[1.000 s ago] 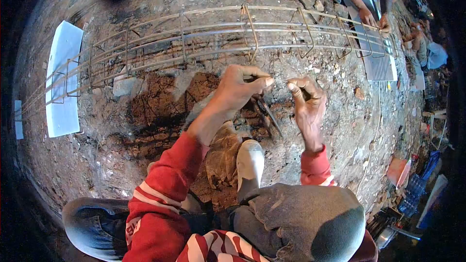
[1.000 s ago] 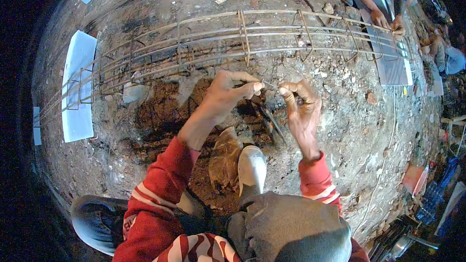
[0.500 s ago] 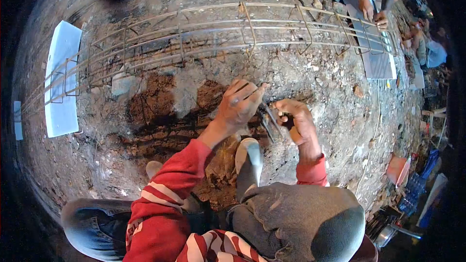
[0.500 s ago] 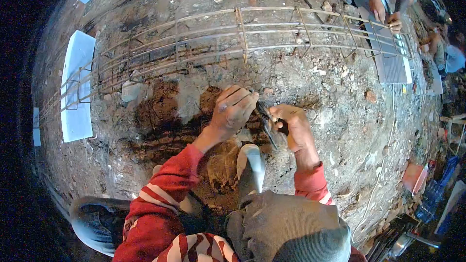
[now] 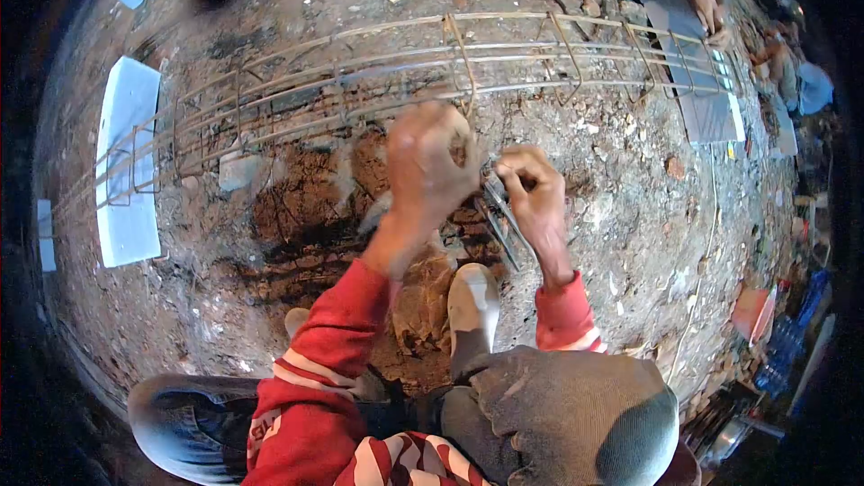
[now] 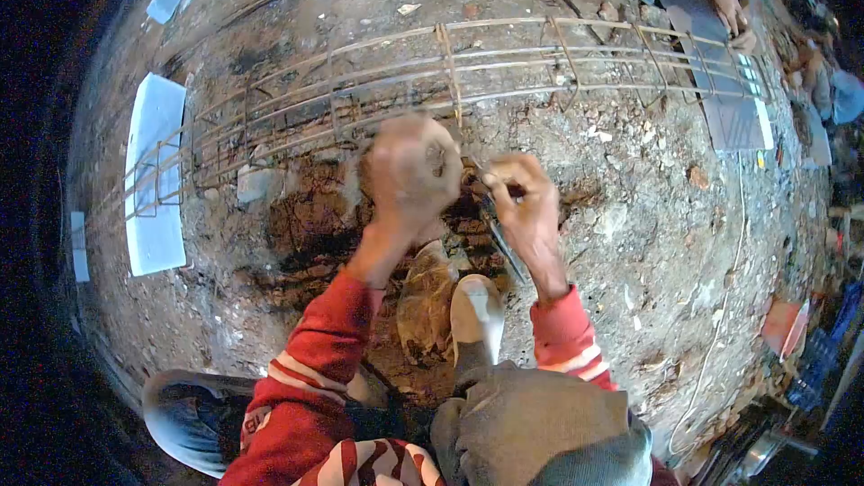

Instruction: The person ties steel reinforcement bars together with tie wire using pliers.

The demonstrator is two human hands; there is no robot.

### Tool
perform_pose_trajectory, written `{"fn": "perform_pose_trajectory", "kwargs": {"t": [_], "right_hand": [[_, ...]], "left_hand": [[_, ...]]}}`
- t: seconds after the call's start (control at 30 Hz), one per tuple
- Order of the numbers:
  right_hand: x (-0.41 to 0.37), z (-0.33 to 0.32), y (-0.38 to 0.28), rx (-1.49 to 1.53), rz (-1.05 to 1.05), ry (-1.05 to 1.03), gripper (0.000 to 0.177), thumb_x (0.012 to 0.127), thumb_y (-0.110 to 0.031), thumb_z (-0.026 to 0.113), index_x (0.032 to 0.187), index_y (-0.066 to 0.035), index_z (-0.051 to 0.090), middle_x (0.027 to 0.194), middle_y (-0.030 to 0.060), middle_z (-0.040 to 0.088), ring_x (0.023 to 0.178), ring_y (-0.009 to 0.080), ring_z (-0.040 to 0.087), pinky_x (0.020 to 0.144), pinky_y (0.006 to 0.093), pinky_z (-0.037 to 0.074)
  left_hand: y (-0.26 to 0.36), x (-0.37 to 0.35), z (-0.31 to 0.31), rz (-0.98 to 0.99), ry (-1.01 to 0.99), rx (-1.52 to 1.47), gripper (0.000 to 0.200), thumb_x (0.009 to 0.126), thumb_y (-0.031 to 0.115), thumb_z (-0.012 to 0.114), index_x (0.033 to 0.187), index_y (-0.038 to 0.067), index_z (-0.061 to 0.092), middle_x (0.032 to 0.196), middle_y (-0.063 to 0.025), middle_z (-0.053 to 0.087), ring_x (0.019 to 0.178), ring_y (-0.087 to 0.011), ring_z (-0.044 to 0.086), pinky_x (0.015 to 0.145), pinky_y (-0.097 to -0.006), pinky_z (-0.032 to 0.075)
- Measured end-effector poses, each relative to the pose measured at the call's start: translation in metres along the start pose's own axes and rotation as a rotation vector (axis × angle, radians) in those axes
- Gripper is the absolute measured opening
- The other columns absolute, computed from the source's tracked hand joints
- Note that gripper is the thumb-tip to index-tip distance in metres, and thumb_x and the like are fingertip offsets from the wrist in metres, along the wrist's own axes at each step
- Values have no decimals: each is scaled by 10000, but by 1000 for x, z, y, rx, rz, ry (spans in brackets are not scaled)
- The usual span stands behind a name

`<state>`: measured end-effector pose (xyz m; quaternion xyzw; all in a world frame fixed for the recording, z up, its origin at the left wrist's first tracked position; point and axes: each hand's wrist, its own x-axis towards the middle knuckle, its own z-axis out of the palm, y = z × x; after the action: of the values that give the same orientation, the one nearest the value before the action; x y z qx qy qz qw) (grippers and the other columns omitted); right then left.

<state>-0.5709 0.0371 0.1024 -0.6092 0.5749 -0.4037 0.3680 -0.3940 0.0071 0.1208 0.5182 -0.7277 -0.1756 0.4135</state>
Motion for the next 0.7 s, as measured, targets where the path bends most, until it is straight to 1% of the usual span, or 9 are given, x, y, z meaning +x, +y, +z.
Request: {"fn": "perform_pose_trajectory", "kwargs": {"t": [0.03,0.1,0.17,0.2,0.37,0.47,0.53,0.67,0.7], "right_hand": [[11,6,2,6,5,18,81,864,-81,708,939,-56,729,1014,98,708,976,230,669,913,346,507],[32,20,14,-157,-369,50,107,849,-67,712,952,-43,724,1045,125,711,994,287,674,917,381,506],[49,34,21,-94,-374,37,113,846,-74,714,954,-41,721,1048,136,711,991,313,673,899,390,514],[55,42,24,-43,-377,15,119,844,-81,715,955,-38,719,1050,148,711,988,338,673,881,398,522],[62,59,44,-103,-427,55,91,876,-82,674,947,-41,713,976,157,709,938,355,677,833,398,532],[63,64,57,-66,-425,58,94,880,-63,660,956,-37,707,974,157,708,932,346,682,820,395,536],[66,69,62,-14,-376,13,98,879,-48,655,964,-36,702,977,161,705,924,348,684,821,394,538],[70,72,70,39,-388,-21,103,873,-37,665,970,-37,700,1005,165,704,943,344,686,829,389,539],[69,73,72,45,-366,-8,107,873,-36,666,973,-41,702,1020,164,704,953,341,687,837,387,539]], "left_hand": [[8,16,-15,-23,97,144,143,774,142,698,859,36,654,923,-215,656,861,-403,649,736,-473,504],[1,35,-25,-32,194,297,214,818,222,691,923,36,674,952,-219,664,865,-398,652,759,-479,497],[-25,44,-24,-272,-48,377,489,930,438,611,1119,-9,676,1097,-253,667,1011,-391,651,881,-464,498],[-37,54,-22,-427,-195,215,689,937,587,540,1203,-39,652,1165,-287,645,1061,-397,646,936,-459,486],[-61,73,-12,-495,-370,237,732,871,604,613,1166,-65,648,1138,-274,661,1060,-427,643,917,-457,506],[-57,77,-15,-405,-360,56,669,785,592,748,1015,-37,736,1000,-242,704,937,-322,689,828,-393,528],[-48,83,-23,-567,-489,-90,647,739,560,806,991,-33,744,943,-219,721,872,-288,696,799,-375,531],[-55,78,-8,-484,-394,92,454,752,473,803,895,43,776,929,-228,709,824,-361,692,772,-455,535],[-55,72,-5,-369,-292,137,415,737,446,818,876,57,773,880,-218,704,800,-371,683,746,-450,535]]}}
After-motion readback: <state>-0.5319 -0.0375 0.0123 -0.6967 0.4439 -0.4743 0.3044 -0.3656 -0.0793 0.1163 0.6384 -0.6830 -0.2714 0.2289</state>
